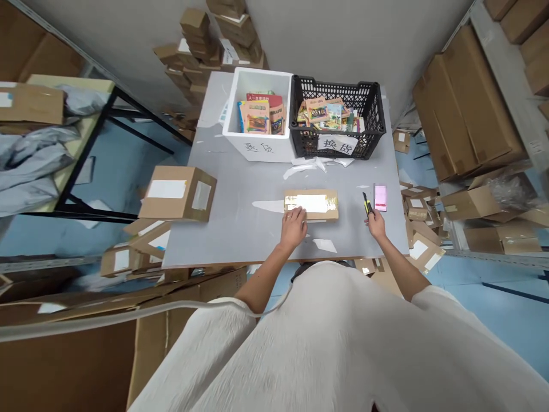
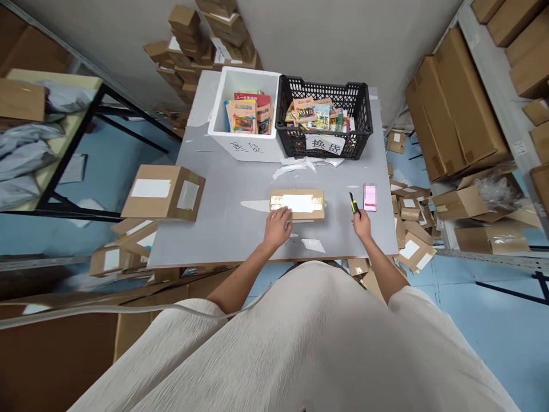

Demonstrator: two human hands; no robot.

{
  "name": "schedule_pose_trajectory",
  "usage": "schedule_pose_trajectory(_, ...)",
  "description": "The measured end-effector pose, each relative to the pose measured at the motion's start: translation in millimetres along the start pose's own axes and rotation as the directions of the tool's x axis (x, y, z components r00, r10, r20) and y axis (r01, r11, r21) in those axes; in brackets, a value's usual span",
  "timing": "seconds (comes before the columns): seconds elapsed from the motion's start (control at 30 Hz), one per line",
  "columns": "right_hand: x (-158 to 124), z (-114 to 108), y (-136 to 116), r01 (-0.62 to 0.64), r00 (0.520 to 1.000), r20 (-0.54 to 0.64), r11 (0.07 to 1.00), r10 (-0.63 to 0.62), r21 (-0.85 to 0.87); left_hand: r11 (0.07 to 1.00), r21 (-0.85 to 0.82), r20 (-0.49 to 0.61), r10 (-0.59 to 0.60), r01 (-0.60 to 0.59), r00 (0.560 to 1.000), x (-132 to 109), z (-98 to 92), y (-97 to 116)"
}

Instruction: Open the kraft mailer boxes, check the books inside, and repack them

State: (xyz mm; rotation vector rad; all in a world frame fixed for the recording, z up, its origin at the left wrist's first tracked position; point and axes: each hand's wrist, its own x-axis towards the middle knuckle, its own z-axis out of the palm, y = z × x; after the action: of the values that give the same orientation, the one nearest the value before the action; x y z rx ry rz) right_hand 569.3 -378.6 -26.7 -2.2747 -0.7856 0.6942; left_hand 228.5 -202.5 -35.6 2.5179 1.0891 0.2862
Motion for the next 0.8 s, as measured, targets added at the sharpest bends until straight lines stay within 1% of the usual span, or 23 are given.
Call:
schedule_pose_trajectory(0.03, 1, -3, -14, -0.023, 1.0, -0.003, 0.998, 0.023, 0.065, 1.0, -0.011, -0.005, 0.015, -0.015, 1.0, -1, 0.7, -2)
schedule_pose_trajectory(0.07, 2, -5, -30, -0.003, 1.0, 0.01, 0.995, 0.002, 0.102, 0.999, -0.022, -0.011, 0.03, -0.03, 0.999, -2, 1.9, -3)
schedule_pose_trajectory(0.13, 2, -4, -65, 0.11, 0.991, 0.066, 0.989, -0.117, 0.098, 0.997, -0.044, -0.021, 0.058, -0.059, 0.998, -5, 5.7, -6)
schedule_pose_trajectory(0.17, 0, -1, -82, 0.185, 0.975, 0.113, 0.98, -0.193, 0.072, 0.996, -0.054, -0.024, 0.071, -0.073, 0.997, -7, 8.0, -7)
schedule_pose_trajectory(0.2, -2, 3, -99, 0.27, 0.948, 0.166, 0.962, -0.271, 0.029, 0.994, -0.063, -0.024, 0.085, -0.087, 0.996, -9, 10.5, -8)
schedule_pose_trajectory(0.23, -4, 9, -116, 0.368, 0.909, 0.22, 0.93, -0.354, -0.022, 0.992, -0.071, -0.022, 0.101, -0.102, 0.995, -11, 12.8, -9)
schedule_pose_trajectory(0.3, -8, 22, -146, 0.555, 0.804, 0.333, 0.822, -0.493, -0.125, 0.988, -0.088, -0.019, 0.129, -0.13, 0.991, -15, 16.5, -10)
schedule_pose_trajectory(0.33, -9, 30, -159, 0.618, 0.756, 0.402, 0.766, -0.516, -0.179, 0.985, -0.097, -0.021, 0.14, -0.141, 0.99, -18, 17.6, -10)
schedule_pose_trajectory(0.37, -10, 38, -170, 0.657, 0.723, 0.468, 0.716, -0.509, -0.236, 0.983, -0.106, -0.023, 0.149, -0.151, 0.989, -20, 18.3, -10)
schedule_pose_trajectory(0.43, -12, 52, -190, 0.698, 0.687, 0.565, 0.63, -0.456, -0.341, 0.978, -0.123, -0.028, 0.164, -0.166, 0.986, -24, 18.3, -10)
schedule_pose_trajectory(0.5, -13, 63, -205, 0.711, 0.68, 0.613, 0.565, -0.402, -0.418, 0.974, -0.138, -0.027, 0.18, -0.182, 0.983, -27, 17.2, -9)
schedule_pose_trajectory(0.57, -16, 70, -217, 0.711, 0.685, 0.629, 0.524, -0.367, -0.469, 0.969, -0.15, -0.025, 0.196, -0.197, 0.98, -29, 15.8, -9)
schedule_pose_trajectory(0.67, -21, 73, -230, 0.701, 0.7, 0.638, 0.483, -0.322, -0.525, 0.963, -0.166, -0.036, 0.208, -0.211, 0.977, -30, 13.8, -8)
schedule_pose_trajectory(0.8, -28, 74, -240, 0.677, 0.726, 0.63, 0.447, -0.274, -0.585, 0.96, -0.18, -0.039, 0.213, -0.216, 0.976, -30, 11.9, -7)
